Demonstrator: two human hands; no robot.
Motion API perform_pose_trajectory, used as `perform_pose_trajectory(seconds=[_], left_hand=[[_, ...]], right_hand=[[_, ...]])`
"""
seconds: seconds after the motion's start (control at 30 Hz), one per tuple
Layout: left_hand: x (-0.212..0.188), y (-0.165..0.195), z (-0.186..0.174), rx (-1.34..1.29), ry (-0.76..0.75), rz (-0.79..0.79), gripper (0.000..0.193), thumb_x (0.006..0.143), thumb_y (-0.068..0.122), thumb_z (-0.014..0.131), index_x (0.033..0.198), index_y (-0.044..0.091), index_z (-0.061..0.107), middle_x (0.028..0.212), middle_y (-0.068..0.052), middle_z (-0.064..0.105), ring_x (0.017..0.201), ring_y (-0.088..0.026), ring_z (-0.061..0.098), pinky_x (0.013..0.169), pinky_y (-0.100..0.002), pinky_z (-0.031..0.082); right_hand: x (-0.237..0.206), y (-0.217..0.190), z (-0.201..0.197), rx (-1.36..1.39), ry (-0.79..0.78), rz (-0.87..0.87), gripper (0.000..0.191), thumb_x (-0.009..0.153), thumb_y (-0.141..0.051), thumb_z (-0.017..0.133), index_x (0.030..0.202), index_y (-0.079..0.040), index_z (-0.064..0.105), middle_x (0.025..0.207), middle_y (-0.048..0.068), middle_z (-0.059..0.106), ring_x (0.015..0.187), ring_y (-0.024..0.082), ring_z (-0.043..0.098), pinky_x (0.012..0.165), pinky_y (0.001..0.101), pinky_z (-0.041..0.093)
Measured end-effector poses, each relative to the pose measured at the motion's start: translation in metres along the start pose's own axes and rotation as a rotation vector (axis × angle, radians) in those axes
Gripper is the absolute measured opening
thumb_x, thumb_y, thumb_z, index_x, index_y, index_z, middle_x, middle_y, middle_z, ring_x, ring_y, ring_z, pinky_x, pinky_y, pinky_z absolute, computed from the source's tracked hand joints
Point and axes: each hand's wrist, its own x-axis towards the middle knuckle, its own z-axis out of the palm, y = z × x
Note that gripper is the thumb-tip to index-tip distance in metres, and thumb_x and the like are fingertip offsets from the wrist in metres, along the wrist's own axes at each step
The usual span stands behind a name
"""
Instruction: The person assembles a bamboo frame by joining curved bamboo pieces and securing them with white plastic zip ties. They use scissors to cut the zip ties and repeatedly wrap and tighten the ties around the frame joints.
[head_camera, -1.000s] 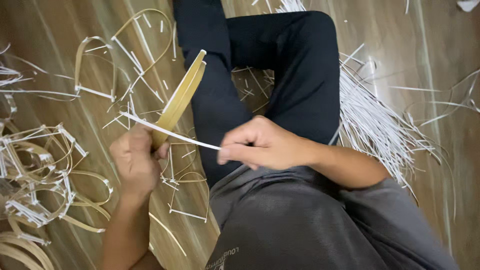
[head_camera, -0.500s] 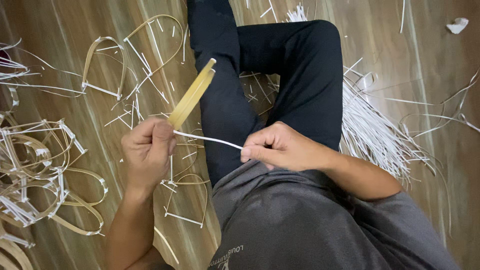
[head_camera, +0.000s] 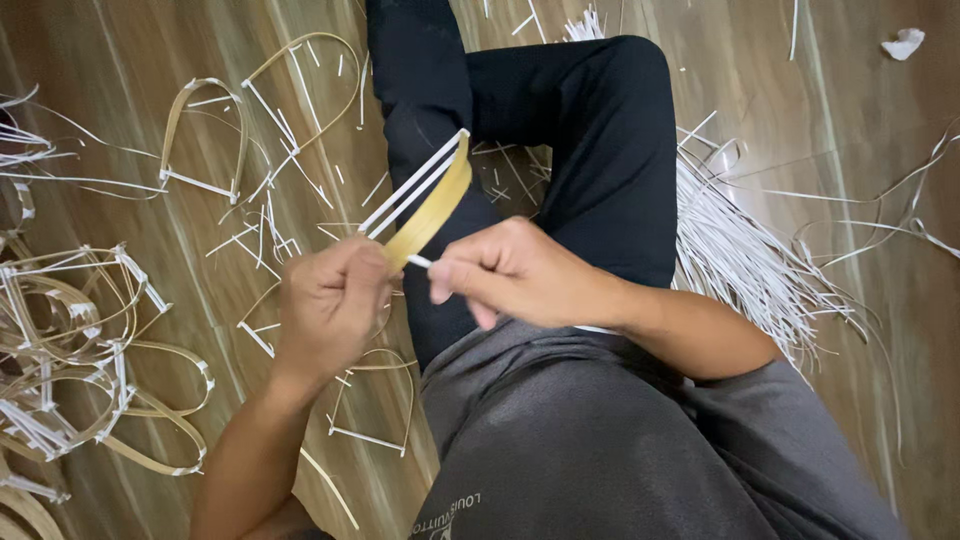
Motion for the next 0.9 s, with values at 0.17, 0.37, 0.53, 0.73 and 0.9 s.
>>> perform_pose_trajectory(seconds=[0.17,0.37,0.53,0.73,0.9], left_hand=[[0.0,-0.005,0.002,-0.017,-0.028,0.017,0.033,0.108,0.017,0.053,0.081,0.002,0.065,0.056,0.002,0.054,0.05,-0.003,0.049,0.047,-0.023,0.038],[-0.001,-0.01,0.005,0.071,-0.009,0.105,0.026,0.104,0.011,0.057,0.082,0.001,0.066,0.061,0.001,0.059,0.054,-0.004,0.053,0.049,-0.023,0.041],[0.0,-0.007,0.006,0.084,0.007,0.079,0.025,0.103,0.011,0.058,0.082,0.001,0.066,0.06,0.001,0.059,0.053,-0.004,0.053,0.049,-0.024,0.041],[-0.002,-0.013,0.005,0.107,0.007,0.106,0.025,0.103,0.011,0.058,0.081,0.002,0.065,0.062,0.001,0.06,0.055,-0.003,0.053,0.05,-0.024,0.041],[-0.003,-0.021,0.0,0.059,0.006,0.049,0.024,0.103,0.01,0.056,0.083,0.002,0.066,0.063,0.001,0.06,0.058,-0.003,0.054,0.052,-0.023,0.04]], right_hand=[[-0.001,0.005,0.003,0.011,0.06,0.049,0.035,0.106,-0.028,0.056,0.09,-0.004,0.076,0.054,-0.003,0.059,0.048,0.0,0.05,0.046,0.0207,0.037],[0.003,0.004,0.007,-0.037,0.058,0.036,0.036,0.105,-0.029,0.056,0.086,-0.005,0.075,0.052,-0.003,0.058,0.047,0.001,0.052,0.045,0.0211,0.039],[0.005,0.0,0.008,-0.089,0.07,0.032,0.036,0.104,-0.029,0.057,0.084,-0.005,0.075,0.051,-0.003,0.058,0.045,0.001,0.054,0.045,0.0214,0.04],[0.006,-0.008,0.008,-0.148,0.068,0.051,0.035,0.103,-0.029,0.057,0.083,-0.006,0.076,0.049,-0.001,0.059,0.043,0.002,0.055,0.042,0.0225,0.041],[0.007,-0.003,0.007,-0.178,0.062,-0.005,0.032,0.103,-0.028,0.057,0.087,-0.006,0.076,0.051,-0.001,0.062,0.044,0.003,0.058,0.043,0.0222,0.044]])
